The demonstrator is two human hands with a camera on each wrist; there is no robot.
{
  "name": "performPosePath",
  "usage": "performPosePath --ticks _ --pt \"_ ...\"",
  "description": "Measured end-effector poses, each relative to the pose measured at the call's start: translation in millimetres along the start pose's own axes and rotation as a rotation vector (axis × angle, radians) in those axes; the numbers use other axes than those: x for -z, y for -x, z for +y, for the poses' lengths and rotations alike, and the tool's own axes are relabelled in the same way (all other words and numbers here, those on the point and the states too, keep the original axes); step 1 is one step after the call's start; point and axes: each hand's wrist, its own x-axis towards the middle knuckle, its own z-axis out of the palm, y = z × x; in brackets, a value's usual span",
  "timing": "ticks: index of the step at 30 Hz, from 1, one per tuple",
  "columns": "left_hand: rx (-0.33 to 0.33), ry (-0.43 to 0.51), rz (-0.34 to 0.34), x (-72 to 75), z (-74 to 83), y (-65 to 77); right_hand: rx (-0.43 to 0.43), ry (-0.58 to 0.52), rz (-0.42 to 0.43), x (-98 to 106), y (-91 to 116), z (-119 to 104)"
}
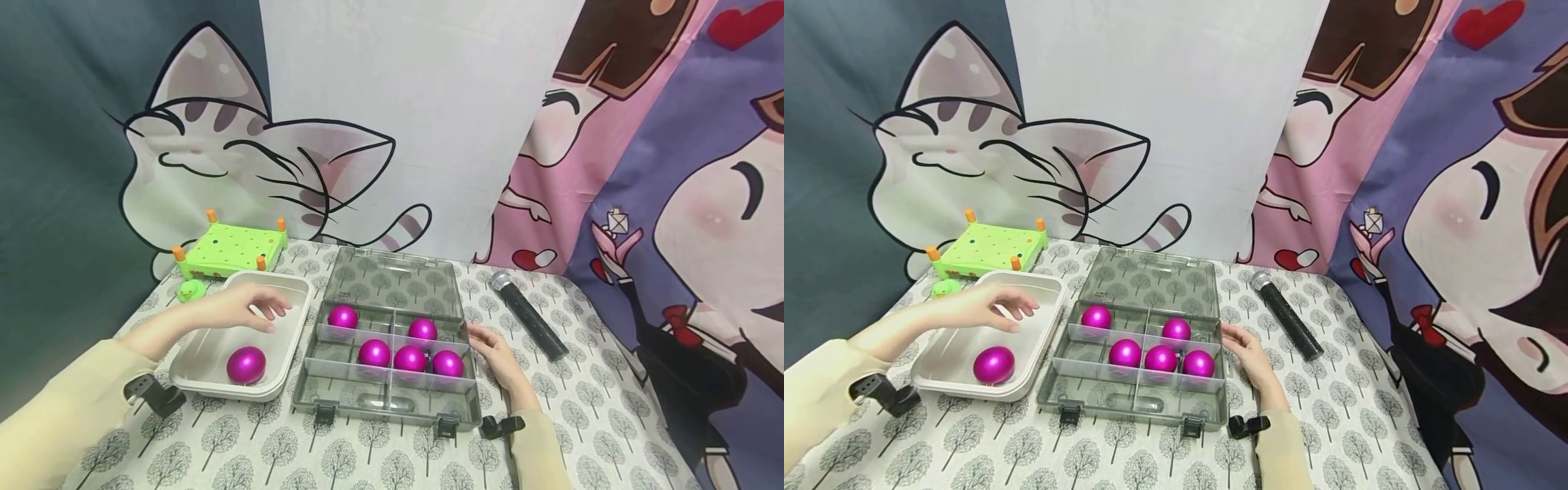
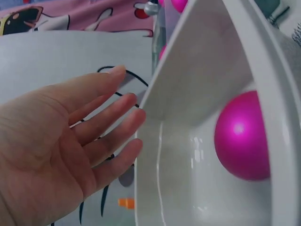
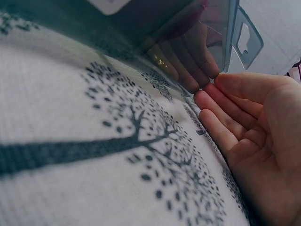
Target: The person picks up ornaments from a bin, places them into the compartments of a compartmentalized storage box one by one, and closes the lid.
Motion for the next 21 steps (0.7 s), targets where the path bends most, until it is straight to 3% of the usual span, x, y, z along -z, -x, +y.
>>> performPosePath --ticks 14,21 --pt "0.153 0.046 -0.142 -4.0 -24.6 17.4 -0.01 -0.015 0.002 -1 0 -2" --pt "0.193 0.096 -0.21 -9.5 -25.2 20.6 -0.004 -0.007 0.011 -2 1 -3"
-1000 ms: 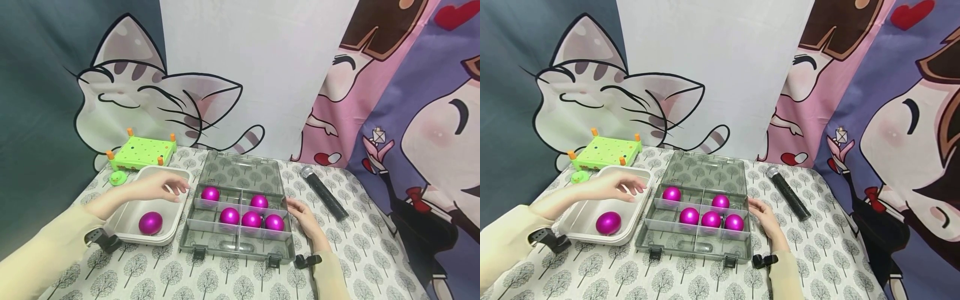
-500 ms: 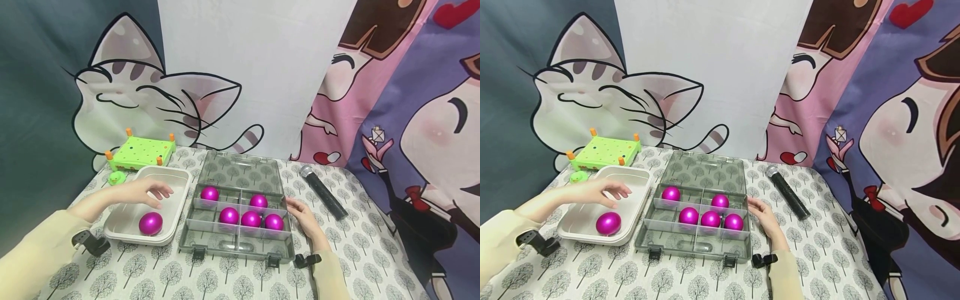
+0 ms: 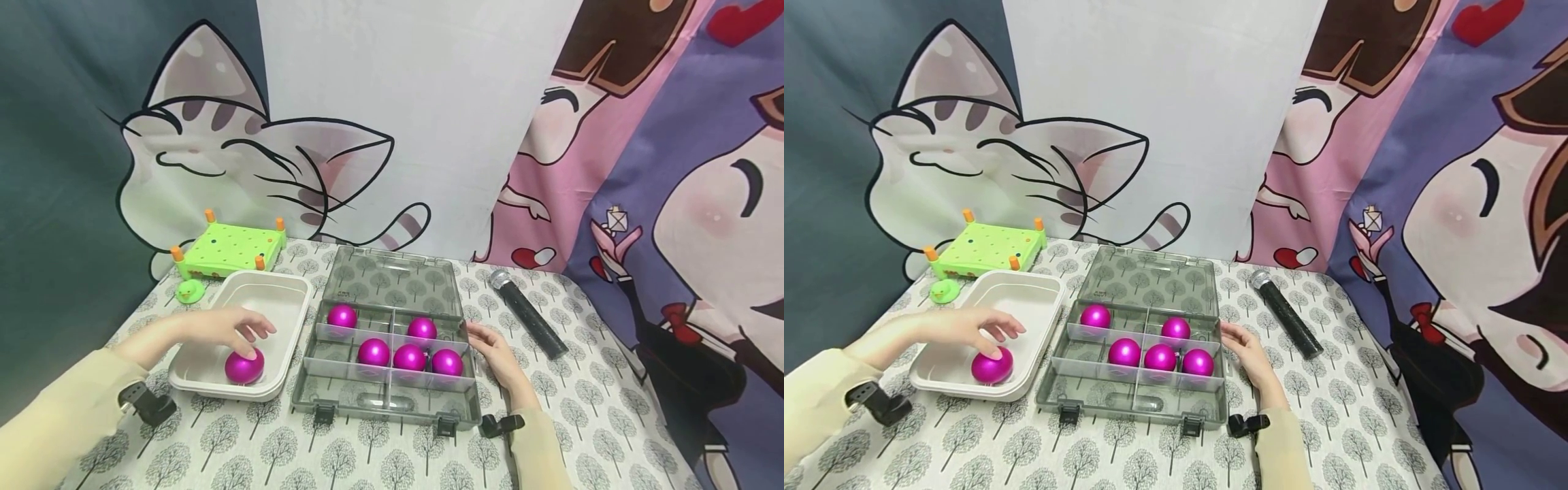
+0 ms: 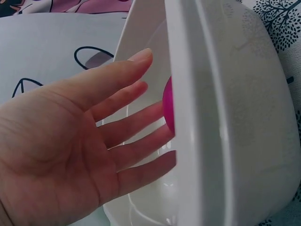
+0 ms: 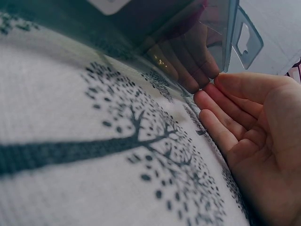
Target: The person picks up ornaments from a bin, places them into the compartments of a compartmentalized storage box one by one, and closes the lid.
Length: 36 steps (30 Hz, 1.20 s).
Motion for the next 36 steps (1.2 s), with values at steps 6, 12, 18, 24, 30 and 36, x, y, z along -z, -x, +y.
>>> performPosePath --ticks 6,12,18,24,30,36 --pt "0.076 0.025 -0.058 -3.5 0.9 0.9 0.013 0.01 -0.009 1 -1 1" --pt "0.123 -0.037 -0.102 -7.2 4.9 2.2 0.012 0.009 -0.009 2 -1 3" --pt "0.19 -0.018 -0.133 -10.3 4.3 1.5 0.016 0.016 -0.012 2 -1 4" --pt "0.211 0.011 -0.134 -12.2 3.5 1.3 0.026 0.014 -0.018 2 -2 4" --pt "0.21 0.014 -0.125 -11.5 5.9 2.8 0.02 0.01 -0.021 2 -2 4" --pt "0.167 -0.018 -0.087 -3.7 13.1 5.9 0.012 0.014 -0.018 2 -1 1"
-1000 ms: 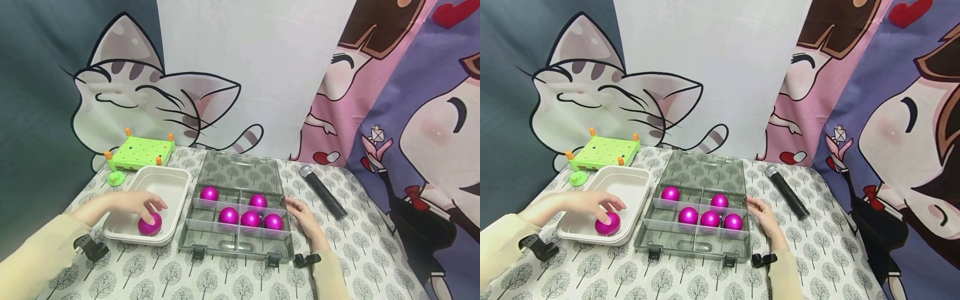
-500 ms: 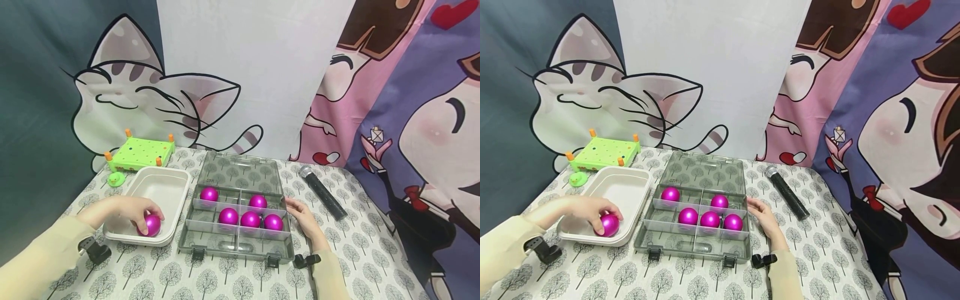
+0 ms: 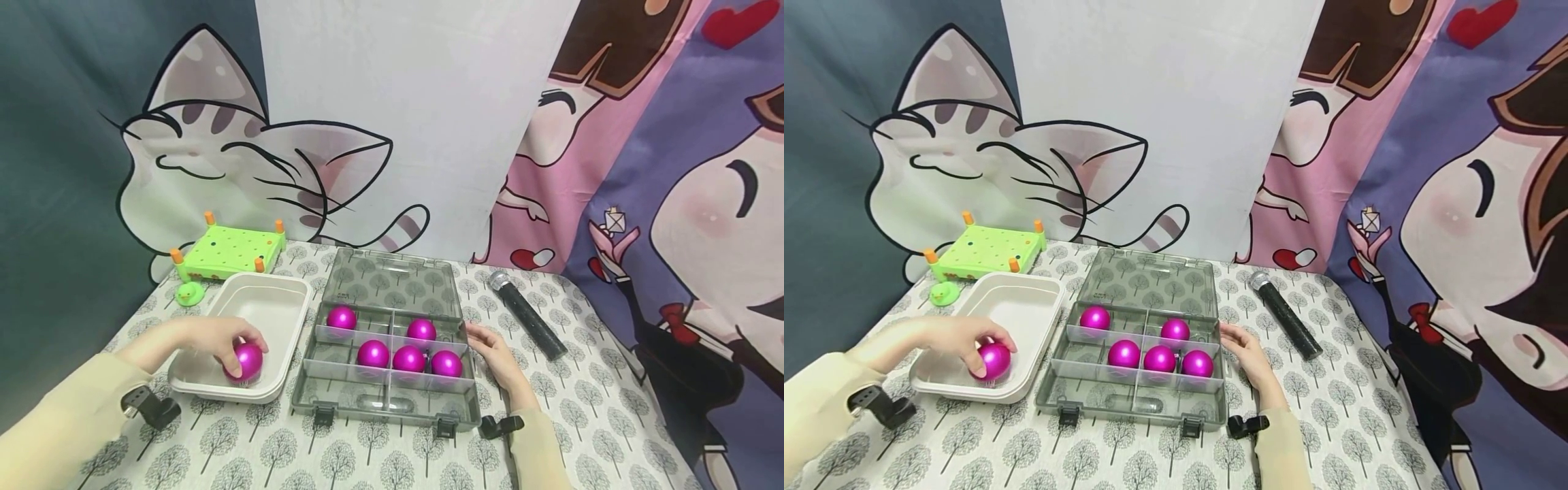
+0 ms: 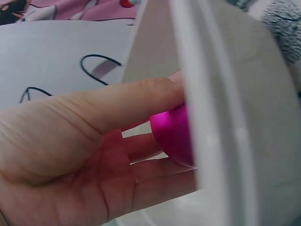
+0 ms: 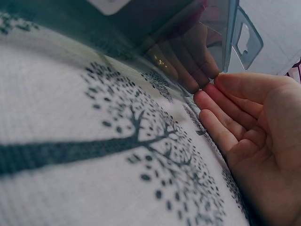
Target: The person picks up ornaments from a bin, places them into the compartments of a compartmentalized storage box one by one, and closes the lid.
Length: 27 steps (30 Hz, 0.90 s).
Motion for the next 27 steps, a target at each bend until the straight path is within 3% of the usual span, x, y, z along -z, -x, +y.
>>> performPosePath --ticks 6,13,20,27 --pt "-0.073 -0.048 0.057 13.1 13.8 6.9 0.005 -0.006 0.002 0 0 1" --pt "-0.151 -0.154 0.173 26.1 33.5 14.8 0.006 -0.001 0.009 0 0 1" --pt "-0.212 -0.205 0.287 32.6 48.4 15.5 0.002 0.012 0.003 1 0 2" --pt "-0.265 -0.196 0.367 36.7 64.6 9.7 -0.016 0.032 0.021 0 1 1"
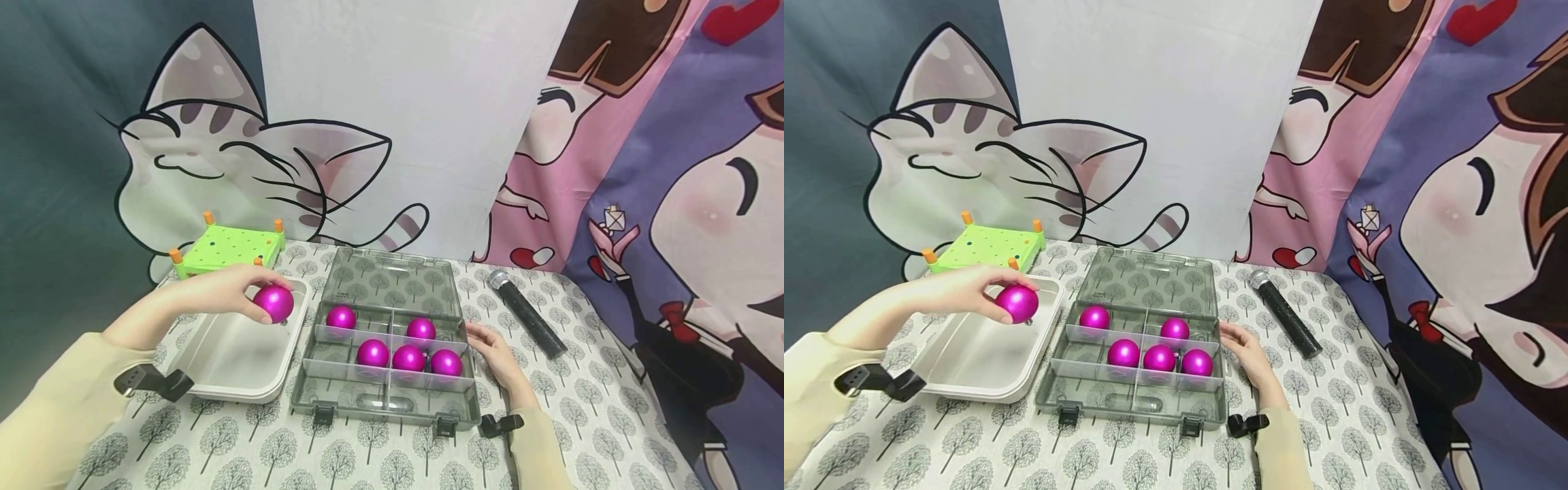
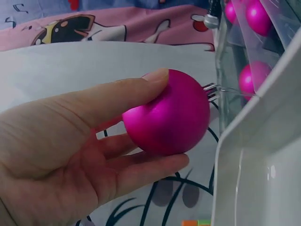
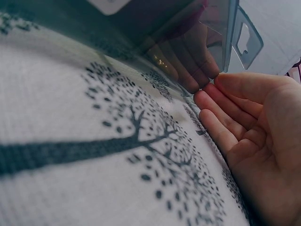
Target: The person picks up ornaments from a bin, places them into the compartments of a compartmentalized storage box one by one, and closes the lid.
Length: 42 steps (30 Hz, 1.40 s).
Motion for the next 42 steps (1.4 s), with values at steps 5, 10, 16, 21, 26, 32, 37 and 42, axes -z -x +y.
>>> performPosePath --ticks 5,10,16,21,26,32,37,42 --pt "-0.048 0.02 0.052 -2.4 4.9 -11.2 -0.005 -0.011 0.012 -1 0 0" --pt "-0.039 0.039 0.055 -9.5 9.5 -20.7 0.001 -0.018 0.007 -1 0 -1" --pt "-0.109 0.008 0.04 -22.2 13.9 -34.7 0.002 -0.015 0.001 1 0 1" --pt "-0.104 -0.022 0.023 -33.5 13.1 -44.4 0.007 -0.009 -0.002 1 0 2" --pt "-0.094 -0.014 -0.002 -45.2 9.2 -51.5 -0.003 -0.008 0.009 0 0 1" --pt "-0.117 0.031 -0.04 -57.2 5.9 -57.9 -0.005 -0.005 0.004 0 0 0" --pt "-0.121 0.047 -0.077 -65.5 5.8 -61.3 0.002 -0.007 0.001 0 -1 -1" --pt "-0.112 0.016 -0.097 -74.7 4.5 -65.5 0.003 -0.009 0.002 0 -1 -1"
